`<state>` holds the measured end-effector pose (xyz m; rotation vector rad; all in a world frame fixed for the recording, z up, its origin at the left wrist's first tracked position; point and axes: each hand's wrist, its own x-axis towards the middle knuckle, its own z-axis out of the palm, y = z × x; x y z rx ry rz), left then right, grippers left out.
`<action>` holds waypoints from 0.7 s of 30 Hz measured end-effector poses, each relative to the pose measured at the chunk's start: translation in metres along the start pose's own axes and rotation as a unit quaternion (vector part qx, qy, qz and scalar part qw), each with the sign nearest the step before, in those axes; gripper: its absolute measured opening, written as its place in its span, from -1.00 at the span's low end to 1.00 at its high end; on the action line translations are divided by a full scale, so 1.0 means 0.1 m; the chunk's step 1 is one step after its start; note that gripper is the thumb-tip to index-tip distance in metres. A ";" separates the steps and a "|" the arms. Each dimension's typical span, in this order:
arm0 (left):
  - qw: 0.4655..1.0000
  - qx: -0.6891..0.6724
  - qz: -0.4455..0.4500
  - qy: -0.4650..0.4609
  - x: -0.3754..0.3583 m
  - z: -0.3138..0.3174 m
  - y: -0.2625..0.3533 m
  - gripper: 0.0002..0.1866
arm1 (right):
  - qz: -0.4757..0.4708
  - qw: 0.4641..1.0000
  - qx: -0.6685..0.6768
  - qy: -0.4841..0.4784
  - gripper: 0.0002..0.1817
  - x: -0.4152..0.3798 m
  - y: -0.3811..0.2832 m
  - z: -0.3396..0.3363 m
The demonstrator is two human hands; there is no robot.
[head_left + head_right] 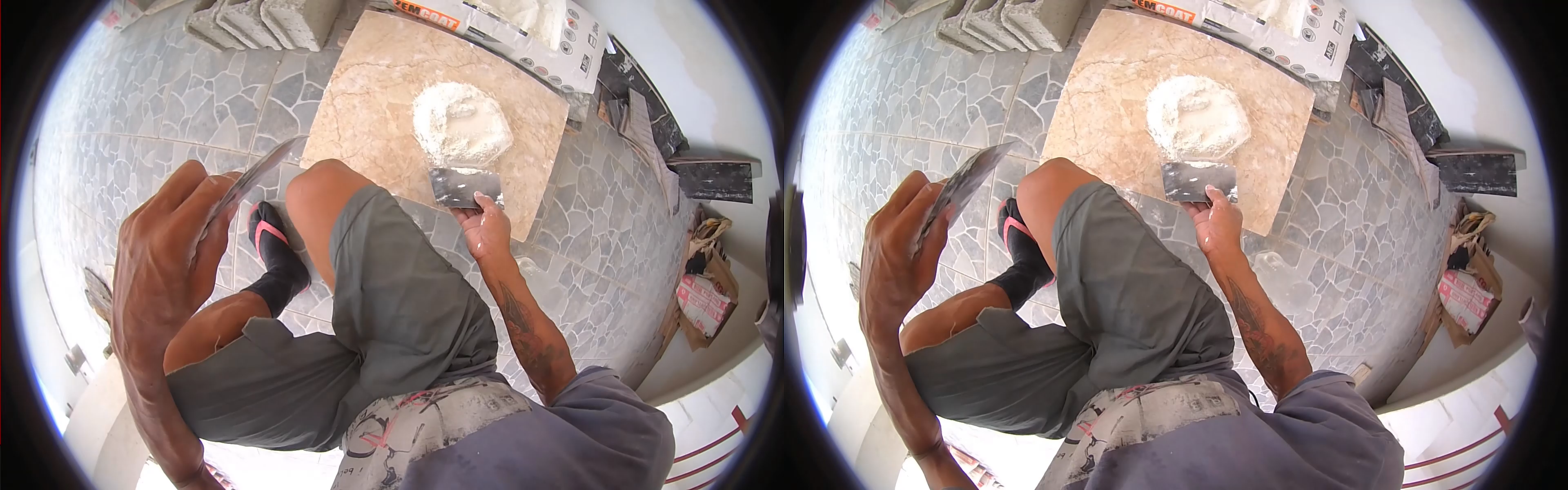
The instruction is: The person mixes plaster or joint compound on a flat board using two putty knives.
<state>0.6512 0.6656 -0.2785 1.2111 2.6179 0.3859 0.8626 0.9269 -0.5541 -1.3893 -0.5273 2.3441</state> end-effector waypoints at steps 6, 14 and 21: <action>1.000 0.004 0.004 -0.016 -0.03 -0.01 -0.02 -0.81 | 0.056 0.993 0.094 0.047 -0.62 0.03 0.34 -0.04; 1.000 -0.002 -0.007 -0.024 -0.02 -0.01 0.01 -0.83 | 0.081 0.973 0.216 0.020 -0.59 0.11 0.45 0.22; 1.000 0.000 0.006 -0.018 0.00 0.00 0.02 -0.86 | 0.099 0.972 0.214 -0.015 -0.58 0.06 0.35 0.23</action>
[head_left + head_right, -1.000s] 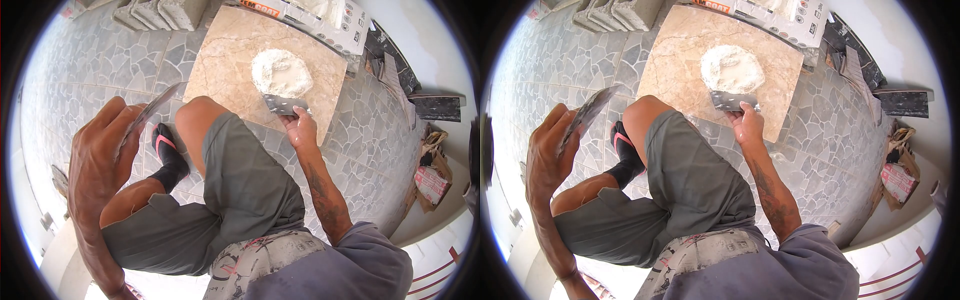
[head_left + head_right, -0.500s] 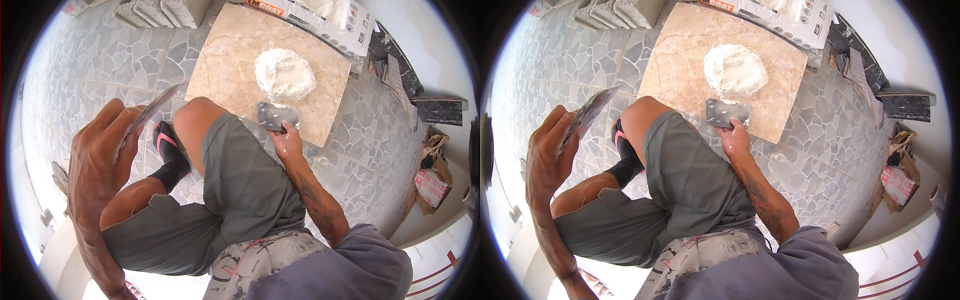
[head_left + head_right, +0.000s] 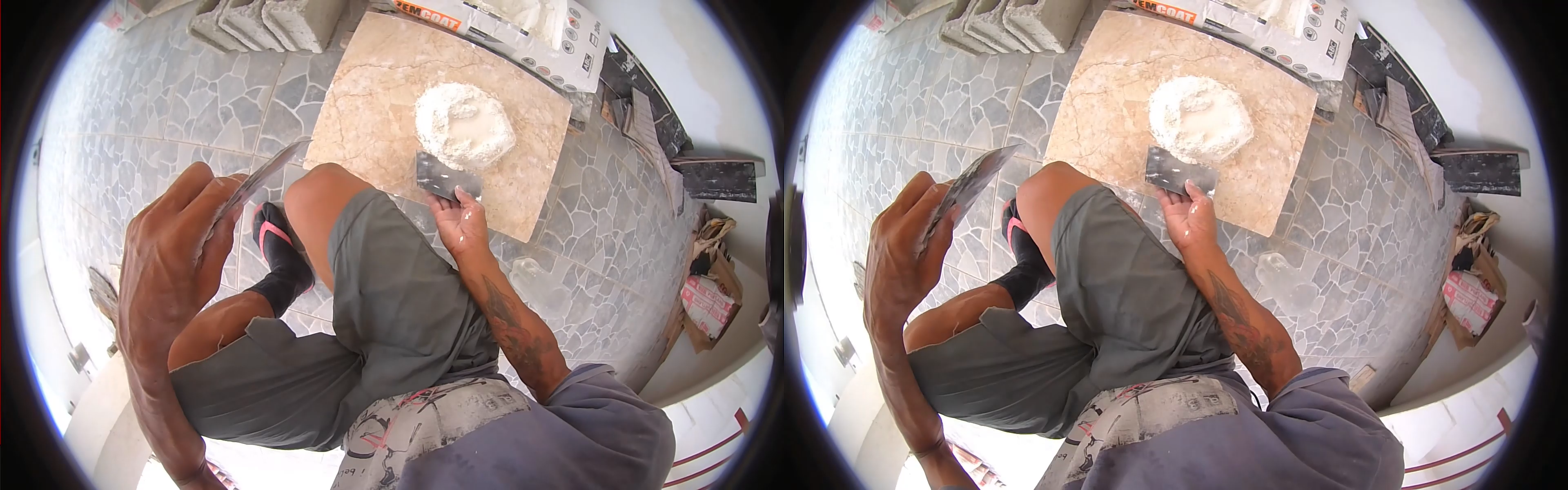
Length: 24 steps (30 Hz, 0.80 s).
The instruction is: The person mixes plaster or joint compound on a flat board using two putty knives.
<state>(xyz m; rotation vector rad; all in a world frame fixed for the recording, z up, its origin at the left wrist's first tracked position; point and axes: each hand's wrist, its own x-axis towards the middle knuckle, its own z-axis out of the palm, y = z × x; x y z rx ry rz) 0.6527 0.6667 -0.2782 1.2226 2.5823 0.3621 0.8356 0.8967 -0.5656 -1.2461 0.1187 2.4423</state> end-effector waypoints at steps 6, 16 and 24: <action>1.000 -0.010 0.016 0.013 0.02 0.00 0.00 -0.86 | -0.068 0.987 -0.140 -0.035 -0.61 -0.24 -0.21 0.34; 0.999 -0.009 0.036 0.032 -0.01 -0.03 0.00 -0.83 | -0.148 0.601 -0.786 0.006 -0.72 -0.12 -1.07 1.31; 0.998 0.020 0.036 0.047 -0.12 -0.05 -0.04 -0.78 | -0.220 -0.082 -0.939 -0.249 -0.69 0.14 -0.86 2.41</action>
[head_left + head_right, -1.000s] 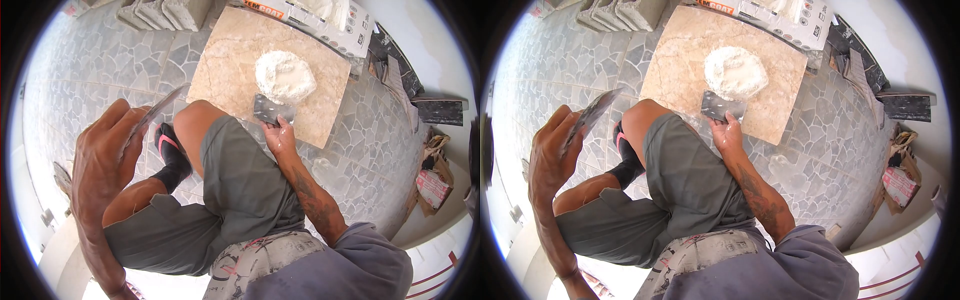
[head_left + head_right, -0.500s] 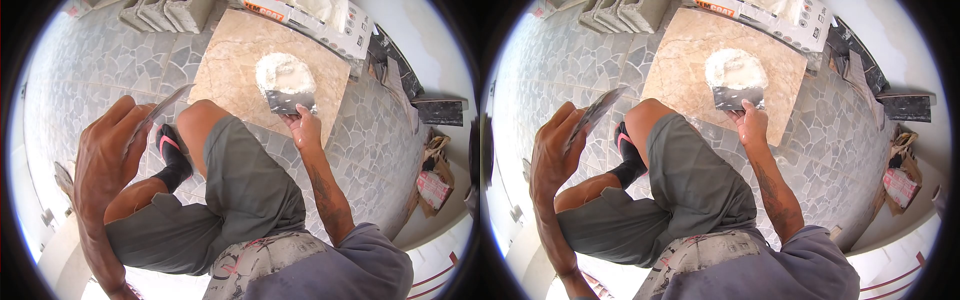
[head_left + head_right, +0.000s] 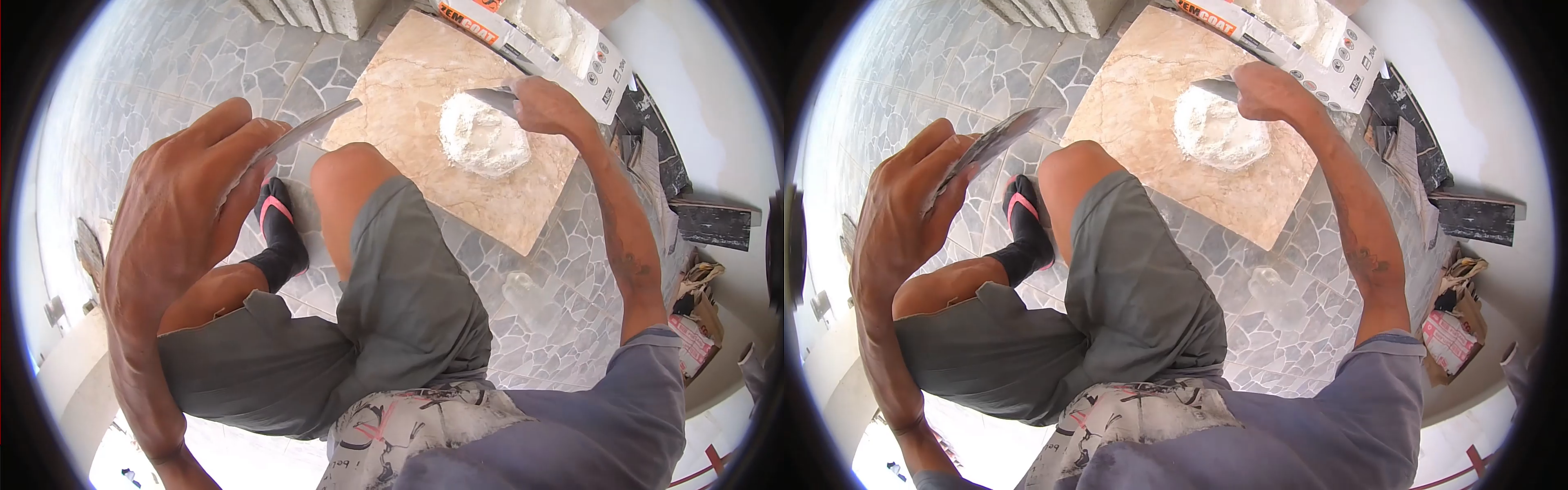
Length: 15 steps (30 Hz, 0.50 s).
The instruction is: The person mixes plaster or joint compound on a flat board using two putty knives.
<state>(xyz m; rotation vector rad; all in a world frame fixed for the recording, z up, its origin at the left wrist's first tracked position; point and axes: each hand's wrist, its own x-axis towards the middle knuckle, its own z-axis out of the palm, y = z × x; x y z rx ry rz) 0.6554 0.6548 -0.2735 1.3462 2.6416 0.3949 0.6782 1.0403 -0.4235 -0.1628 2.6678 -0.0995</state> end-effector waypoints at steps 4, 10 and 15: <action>1.000 -0.006 0.009 0.014 -0.05 0.01 0.00 -0.76 | -0.133 0.977 -0.147 -0.076 -0.79 0.82 -0.29 -0.10; 1.000 0.007 0.000 0.027 -0.18 -0.01 0.01 -0.76 | -0.228 0.916 -0.279 -0.178 -0.82 1.55 -0.92 0.16; 0.999 0.008 -0.024 0.019 -0.27 -0.07 -0.01 -0.77 | -0.268 0.884 -0.315 -0.216 -0.81 1.68 -1.11 0.42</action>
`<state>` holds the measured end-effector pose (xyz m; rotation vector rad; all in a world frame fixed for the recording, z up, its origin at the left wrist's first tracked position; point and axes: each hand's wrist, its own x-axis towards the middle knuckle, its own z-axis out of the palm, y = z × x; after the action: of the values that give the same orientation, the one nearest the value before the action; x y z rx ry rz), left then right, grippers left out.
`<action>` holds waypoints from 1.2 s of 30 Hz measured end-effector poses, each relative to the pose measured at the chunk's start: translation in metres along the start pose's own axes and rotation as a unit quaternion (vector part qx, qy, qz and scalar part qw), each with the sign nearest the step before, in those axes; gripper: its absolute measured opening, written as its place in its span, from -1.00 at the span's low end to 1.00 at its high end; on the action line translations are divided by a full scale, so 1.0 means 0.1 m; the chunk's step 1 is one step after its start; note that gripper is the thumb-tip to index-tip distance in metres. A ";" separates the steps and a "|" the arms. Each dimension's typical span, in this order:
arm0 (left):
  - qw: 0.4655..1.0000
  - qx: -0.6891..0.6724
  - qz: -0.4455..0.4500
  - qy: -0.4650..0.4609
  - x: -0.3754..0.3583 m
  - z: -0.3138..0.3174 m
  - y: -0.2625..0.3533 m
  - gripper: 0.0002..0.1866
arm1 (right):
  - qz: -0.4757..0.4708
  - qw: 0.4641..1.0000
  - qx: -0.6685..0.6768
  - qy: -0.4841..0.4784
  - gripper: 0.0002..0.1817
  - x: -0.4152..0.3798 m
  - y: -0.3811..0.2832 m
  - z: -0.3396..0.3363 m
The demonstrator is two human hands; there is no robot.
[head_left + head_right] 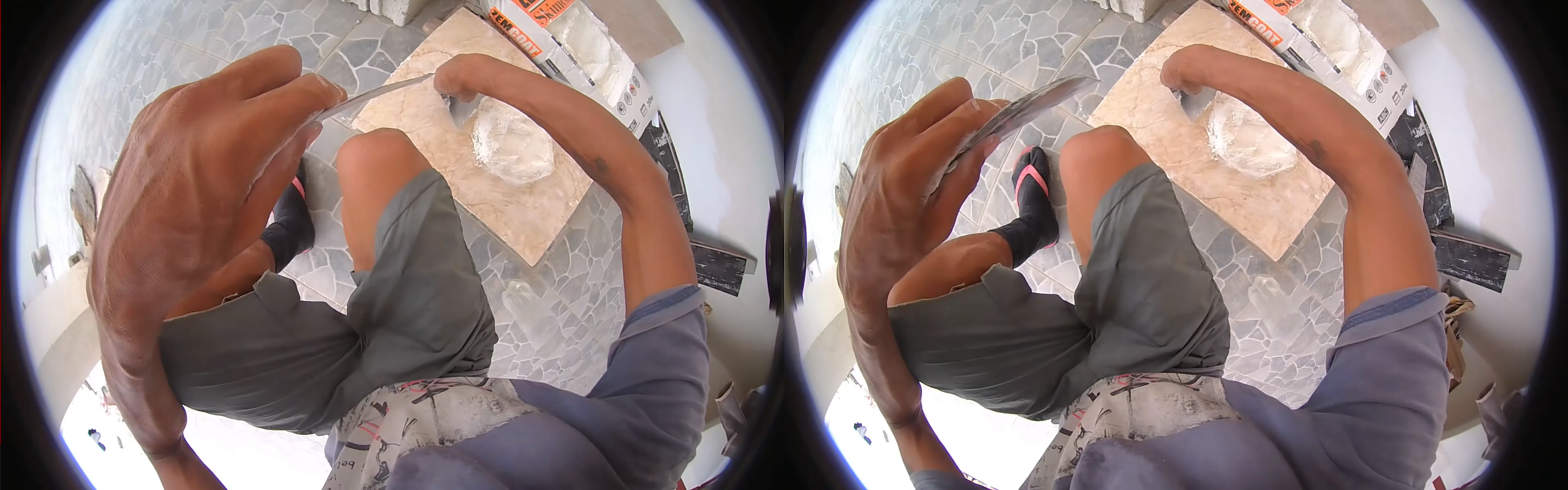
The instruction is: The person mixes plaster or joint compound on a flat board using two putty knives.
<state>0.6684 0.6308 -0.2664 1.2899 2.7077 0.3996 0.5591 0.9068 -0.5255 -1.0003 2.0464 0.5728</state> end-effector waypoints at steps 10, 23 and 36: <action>1.000 0.008 0.026 0.011 -0.04 0.02 -0.08 -0.77 | -0.029 0.996 -0.037 -0.070 -0.72 0.37 -0.19 0.29; 1.000 -0.001 0.016 -0.003 0.02 -0.01 -0.02 -0.78 | -0.012 0.998 0.053 0.012 -0.77 -0.94 -0.17 0.35; 1.000 -0.018 0.017 -0.001 0.13 0.06 0.02 -0.80 | 0.174 0.951 0.228 0.114 -0.68 -1.71 0.13 0.88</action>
<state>0.6634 0.6431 -0.2716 1.3286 2.6672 0.4476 0.6549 1.0510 -0.4411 -0.4499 2.4322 0.1376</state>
